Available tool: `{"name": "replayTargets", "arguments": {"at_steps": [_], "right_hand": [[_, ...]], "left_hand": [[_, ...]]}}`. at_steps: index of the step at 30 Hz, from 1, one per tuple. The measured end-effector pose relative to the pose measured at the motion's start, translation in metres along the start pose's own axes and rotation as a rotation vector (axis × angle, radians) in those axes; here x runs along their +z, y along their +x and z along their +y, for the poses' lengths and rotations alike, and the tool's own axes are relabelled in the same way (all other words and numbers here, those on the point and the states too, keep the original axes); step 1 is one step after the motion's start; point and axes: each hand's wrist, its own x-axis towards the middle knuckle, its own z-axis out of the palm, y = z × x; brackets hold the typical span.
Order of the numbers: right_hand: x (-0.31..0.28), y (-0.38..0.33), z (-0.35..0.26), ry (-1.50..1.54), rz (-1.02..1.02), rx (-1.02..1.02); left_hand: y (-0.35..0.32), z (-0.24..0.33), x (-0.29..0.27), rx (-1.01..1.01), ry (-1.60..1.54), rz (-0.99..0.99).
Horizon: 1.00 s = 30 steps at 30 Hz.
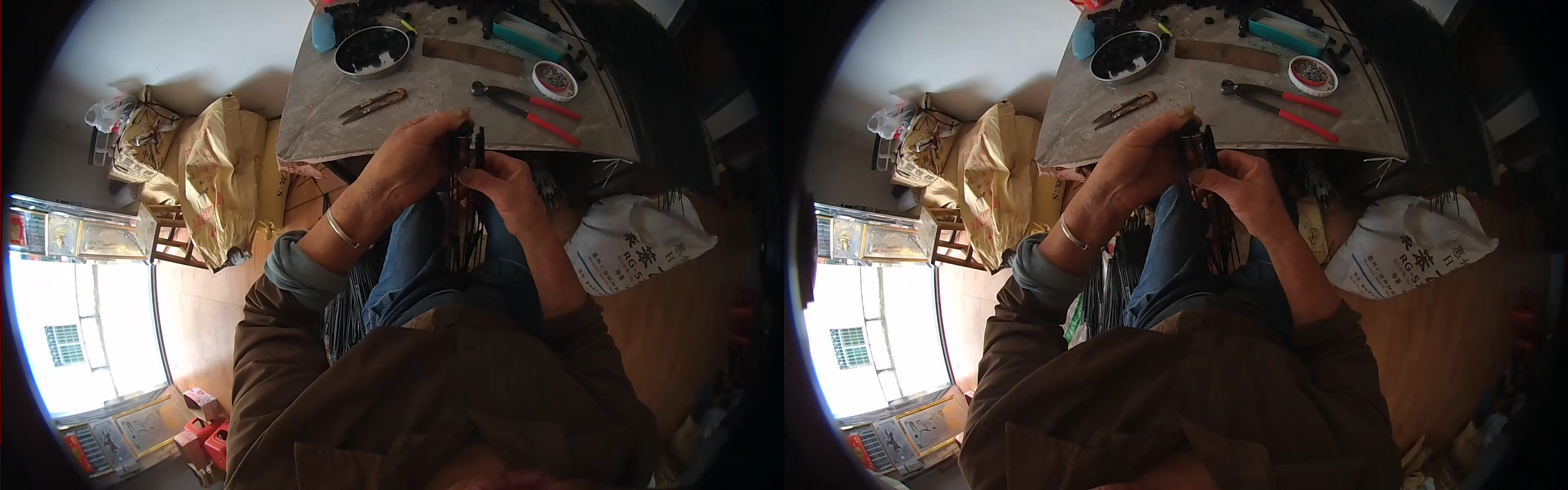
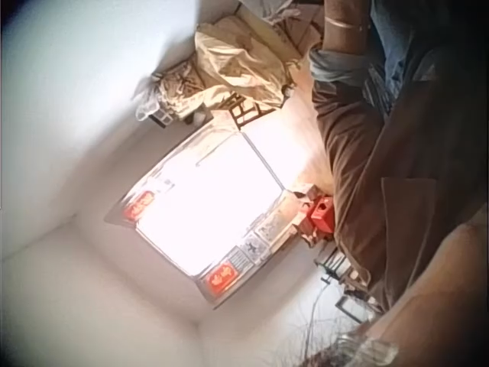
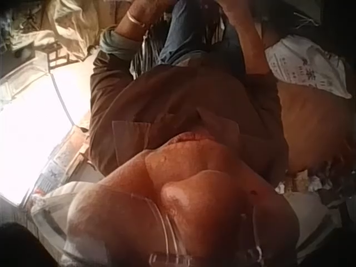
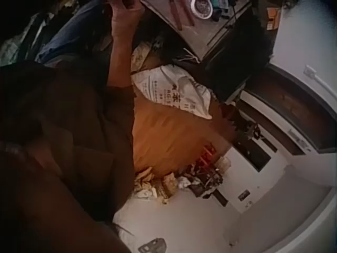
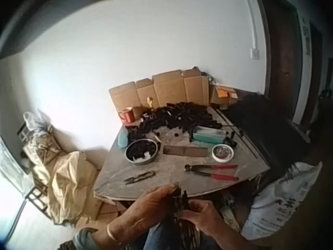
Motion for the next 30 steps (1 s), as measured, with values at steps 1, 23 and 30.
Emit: {"name": "replayTargets", "arguments": {"at_steps": [1,23,30], "right_hand": [[-0.001,0.000,-0.001,-0.002,-0.003,0.000],[-0.001,0.002,-0.004,0.018,0.066,0.050],[-0.005,0.002,-0.005,0.053,0.096,0.071]], "left_hand": [[0.000,0.000,0.005,0.010,-0.008,0.057],[0.011,0.008,-0.002,0.001,0.200,-0.007],[0.008,0.010,-0.004,0.111,0.397,-0.118]]}}
